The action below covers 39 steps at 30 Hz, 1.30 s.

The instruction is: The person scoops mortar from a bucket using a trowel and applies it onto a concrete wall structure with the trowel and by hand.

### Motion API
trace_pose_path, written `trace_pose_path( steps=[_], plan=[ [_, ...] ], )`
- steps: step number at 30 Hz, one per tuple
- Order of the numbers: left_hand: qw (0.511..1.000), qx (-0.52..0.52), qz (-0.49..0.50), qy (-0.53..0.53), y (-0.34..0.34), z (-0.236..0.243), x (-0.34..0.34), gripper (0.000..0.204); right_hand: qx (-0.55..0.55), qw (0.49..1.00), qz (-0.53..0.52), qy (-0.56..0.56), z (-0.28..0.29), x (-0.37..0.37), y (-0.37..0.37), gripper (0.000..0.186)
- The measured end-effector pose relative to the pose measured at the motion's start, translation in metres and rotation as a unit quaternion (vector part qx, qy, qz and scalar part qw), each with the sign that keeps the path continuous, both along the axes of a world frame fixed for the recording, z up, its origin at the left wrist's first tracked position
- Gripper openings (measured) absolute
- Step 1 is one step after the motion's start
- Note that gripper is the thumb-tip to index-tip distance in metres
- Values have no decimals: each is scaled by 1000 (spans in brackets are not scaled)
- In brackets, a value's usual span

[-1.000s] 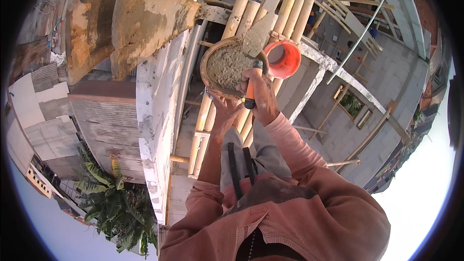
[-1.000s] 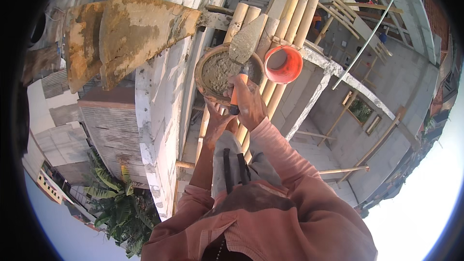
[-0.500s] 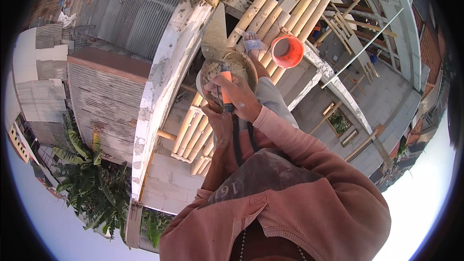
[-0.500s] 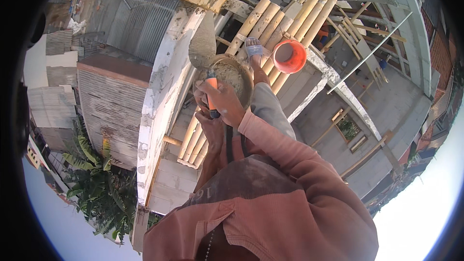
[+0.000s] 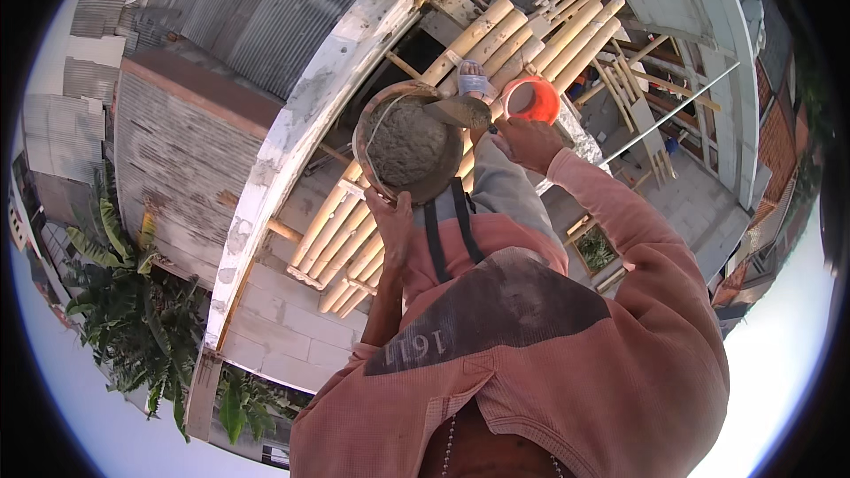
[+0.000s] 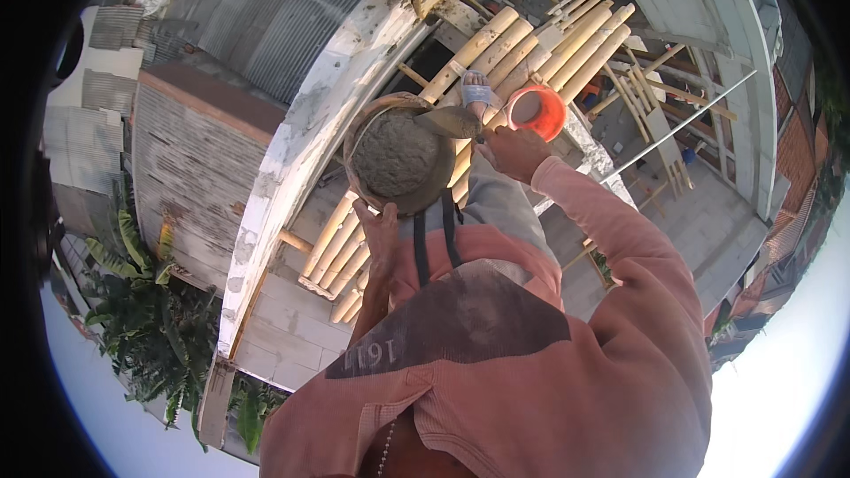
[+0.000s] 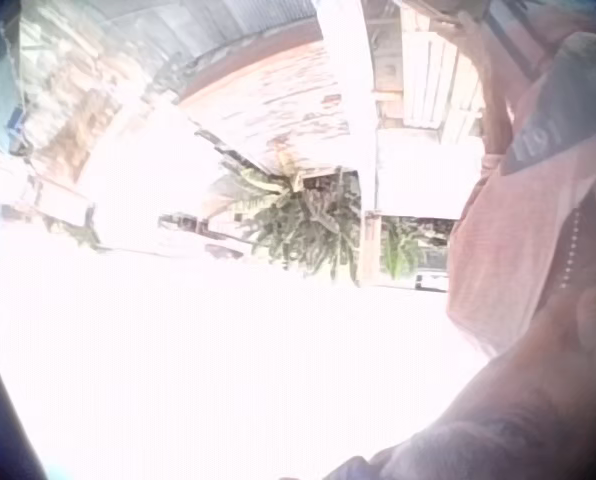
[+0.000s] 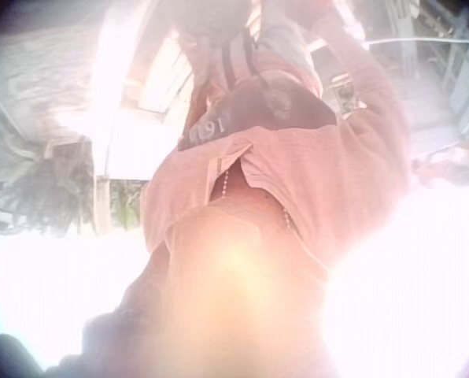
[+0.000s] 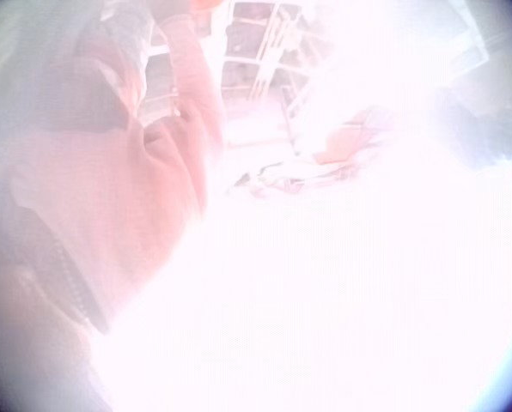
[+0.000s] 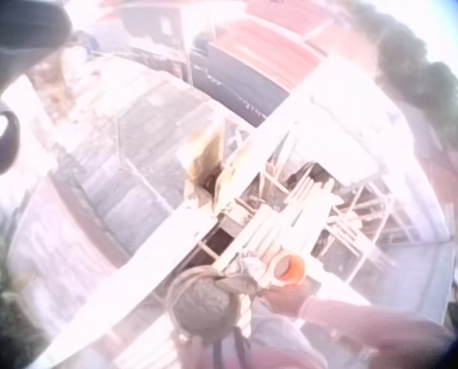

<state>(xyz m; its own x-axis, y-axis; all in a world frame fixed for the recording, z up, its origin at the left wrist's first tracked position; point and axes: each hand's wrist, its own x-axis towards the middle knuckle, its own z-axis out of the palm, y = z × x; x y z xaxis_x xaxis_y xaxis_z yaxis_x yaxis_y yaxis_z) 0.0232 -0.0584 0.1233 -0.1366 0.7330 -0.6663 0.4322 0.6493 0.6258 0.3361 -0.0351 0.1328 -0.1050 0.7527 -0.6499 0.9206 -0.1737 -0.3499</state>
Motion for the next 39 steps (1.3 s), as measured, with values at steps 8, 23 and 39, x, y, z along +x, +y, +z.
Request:
trace_pose_path(
  steps=[8,23,39],
  plan=[
    [998,36,-11,46,-27,-19,-15,34,-16,968,15,250,-71,-53,-13,49],
    [984,-65,128,-105,-15,-13,-33,40,-97,938,-133,304,49,-35,13,53],
    [987,-17,152,-54,-46,0,-31,41,-239,169,-548,783,-18,-57,161,35]
  ],
)
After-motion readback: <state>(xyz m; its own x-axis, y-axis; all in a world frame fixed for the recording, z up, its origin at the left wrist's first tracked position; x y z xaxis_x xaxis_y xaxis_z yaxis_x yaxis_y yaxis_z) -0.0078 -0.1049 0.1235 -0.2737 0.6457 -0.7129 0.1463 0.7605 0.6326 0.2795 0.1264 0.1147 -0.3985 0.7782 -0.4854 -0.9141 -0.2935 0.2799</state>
